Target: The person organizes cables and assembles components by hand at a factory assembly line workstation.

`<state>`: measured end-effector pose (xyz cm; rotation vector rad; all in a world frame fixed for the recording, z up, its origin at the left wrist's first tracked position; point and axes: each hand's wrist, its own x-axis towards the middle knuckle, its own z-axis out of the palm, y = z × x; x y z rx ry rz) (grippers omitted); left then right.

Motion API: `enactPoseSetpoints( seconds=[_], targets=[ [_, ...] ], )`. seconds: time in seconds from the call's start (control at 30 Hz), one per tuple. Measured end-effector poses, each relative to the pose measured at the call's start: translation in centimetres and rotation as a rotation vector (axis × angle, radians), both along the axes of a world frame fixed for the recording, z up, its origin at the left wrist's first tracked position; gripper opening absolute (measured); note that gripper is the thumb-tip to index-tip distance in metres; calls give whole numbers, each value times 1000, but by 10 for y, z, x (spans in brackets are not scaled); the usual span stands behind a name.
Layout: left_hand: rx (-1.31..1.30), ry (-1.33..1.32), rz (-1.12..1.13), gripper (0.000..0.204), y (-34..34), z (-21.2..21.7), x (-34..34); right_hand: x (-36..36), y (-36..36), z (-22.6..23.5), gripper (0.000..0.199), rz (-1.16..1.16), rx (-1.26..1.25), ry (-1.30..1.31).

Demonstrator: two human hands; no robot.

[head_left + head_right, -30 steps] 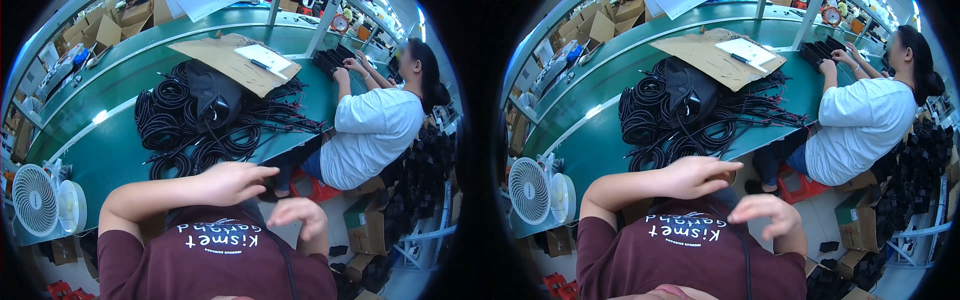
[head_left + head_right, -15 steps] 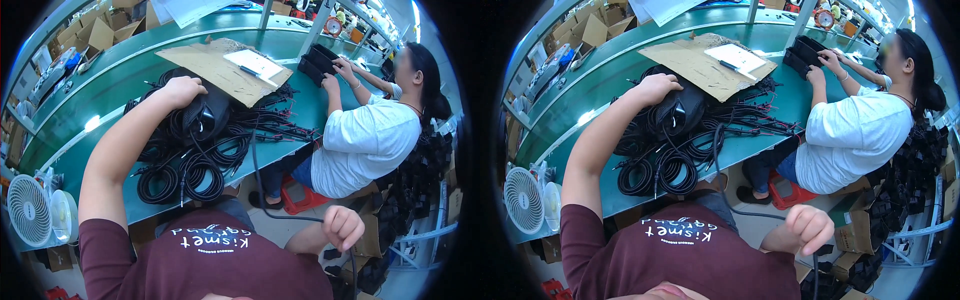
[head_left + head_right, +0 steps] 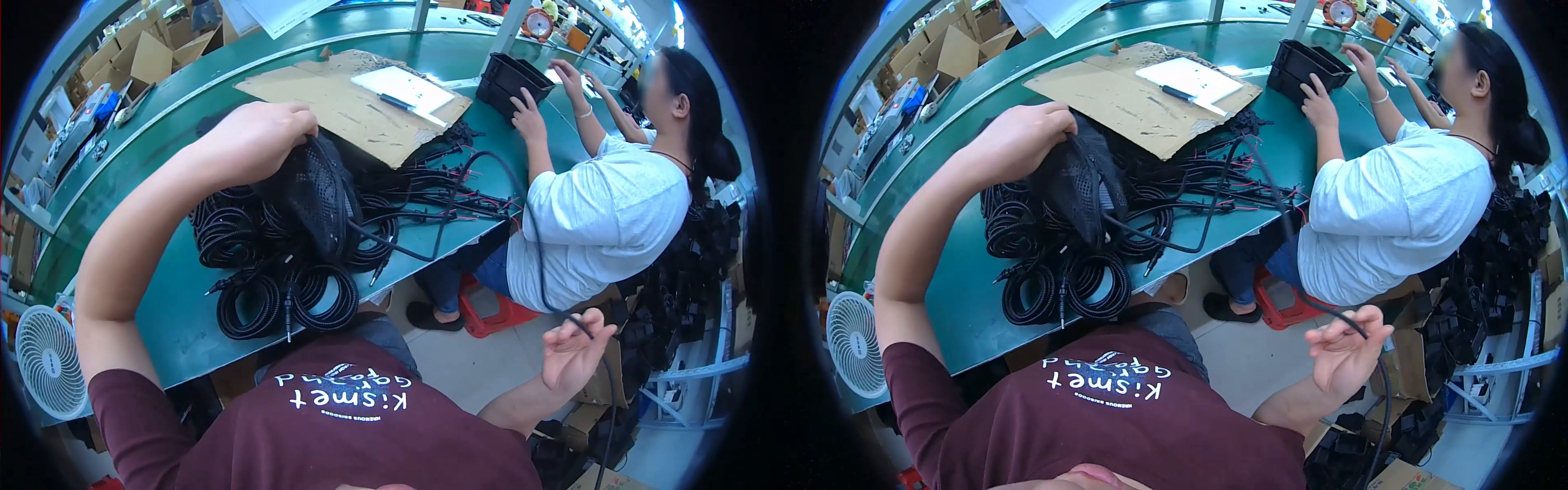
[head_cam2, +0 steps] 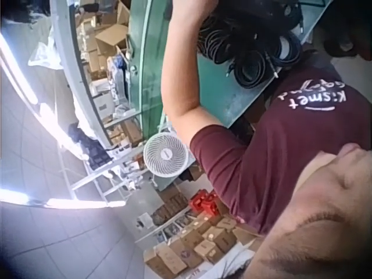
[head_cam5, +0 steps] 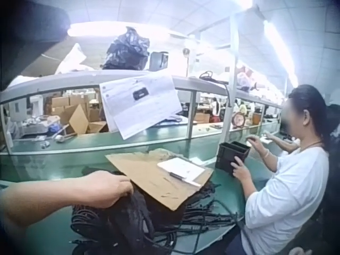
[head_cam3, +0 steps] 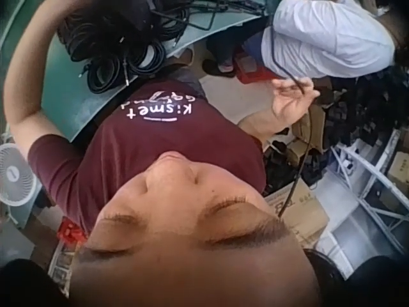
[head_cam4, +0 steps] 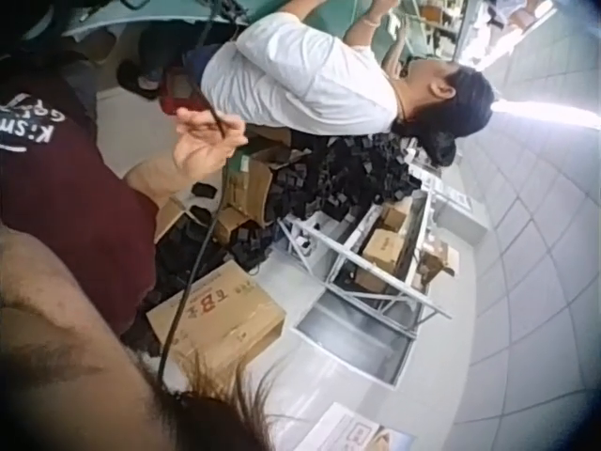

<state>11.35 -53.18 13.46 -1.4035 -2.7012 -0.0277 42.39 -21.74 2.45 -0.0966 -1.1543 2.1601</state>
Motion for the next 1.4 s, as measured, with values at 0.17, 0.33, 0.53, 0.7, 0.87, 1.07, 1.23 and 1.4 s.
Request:
enactPoseSetpoints(
  seconds=[0.17, 0.33, 0.53, 0.7, 0.87, 1.07, 1.23, 1.4],
  targets=[
    [179, 2, -16, 12, 8, 36, 36, 3, 6, 15, 43, -52, -48, 267],
    [354, -115, -111, 13, 39, 69, 78, 31, 4, 56, 31, -564, 187, 803],
    [398, -271, 9, 11, 78, 104, 109, -6, -103, 53, 30, -814, 761, 1631],
    [561, -317, 6, 11, 34, 96, 137, -10, -118, 88, 10, -383, 1014, 1626],
    [644, -405, -86, 10, 20, 84, 143, 20, -61, 117, 79, -478, 1585, 452],
    [774, -558, -201, 10, 13, 52, 146, 70, -66, 159, 42, -1088, 1287, 1057],
    [879, -668, -304, 10, -4, 19, 138, 36, -68, 153, 11, -1327, 826, 1433],
    [977, -729, -362, 10, -41, -2, 133, 9, -71, 122, 13, -742, 663, 1191]
  ],
)
